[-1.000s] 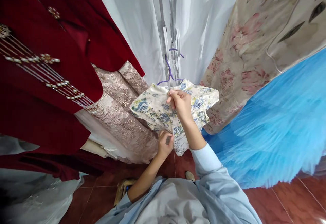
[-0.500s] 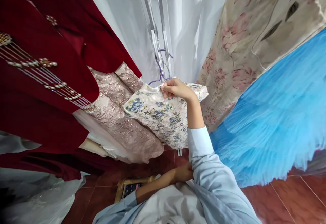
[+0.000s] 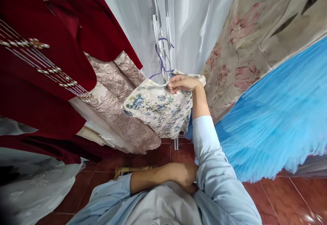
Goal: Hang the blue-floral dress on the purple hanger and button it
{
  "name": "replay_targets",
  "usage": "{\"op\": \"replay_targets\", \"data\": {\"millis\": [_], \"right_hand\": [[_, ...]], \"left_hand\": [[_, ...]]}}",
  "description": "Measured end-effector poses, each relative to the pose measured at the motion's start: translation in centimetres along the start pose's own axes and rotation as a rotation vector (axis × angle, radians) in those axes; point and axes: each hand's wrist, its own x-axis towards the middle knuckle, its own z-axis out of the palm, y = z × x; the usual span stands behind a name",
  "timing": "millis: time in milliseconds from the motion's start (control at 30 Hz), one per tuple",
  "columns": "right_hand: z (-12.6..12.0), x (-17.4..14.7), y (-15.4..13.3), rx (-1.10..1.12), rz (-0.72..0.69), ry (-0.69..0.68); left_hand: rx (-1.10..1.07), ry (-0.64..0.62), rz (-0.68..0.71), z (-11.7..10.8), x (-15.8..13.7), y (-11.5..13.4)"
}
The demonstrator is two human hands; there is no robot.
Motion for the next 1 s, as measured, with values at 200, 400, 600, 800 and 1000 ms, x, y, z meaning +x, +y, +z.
{"op": "replay_targets", "data": {"millis": [200,400,600,800,1000], "right_hand": [[5.2,-1.9,2.2,0.164,-0.156,0.387],[11.8,-3.5,0.1,0.048,-0.310,0.777],[12.7,-3.5,1.1,0.069,-0.332,0.848],[11.2,-2.4,1.7,-0.016,-0.353,0.831],[12.1,-2.4,5.7,-0.215,-0.159,0.819]], "left_hand": [[0.092,-0.149,-0.098,-0.4,-2.1,-1.0],[0.167,0.802,-0.012,-11.7,-8.1,1.4],[0.757,1.254,-0.001,-21.8,-9.7,4.0],[0.863,1.218,0.016,-24.6,-7.6,3.6],[0.710,1.570,0.164,-26.4,-10.5,4.6]]}}
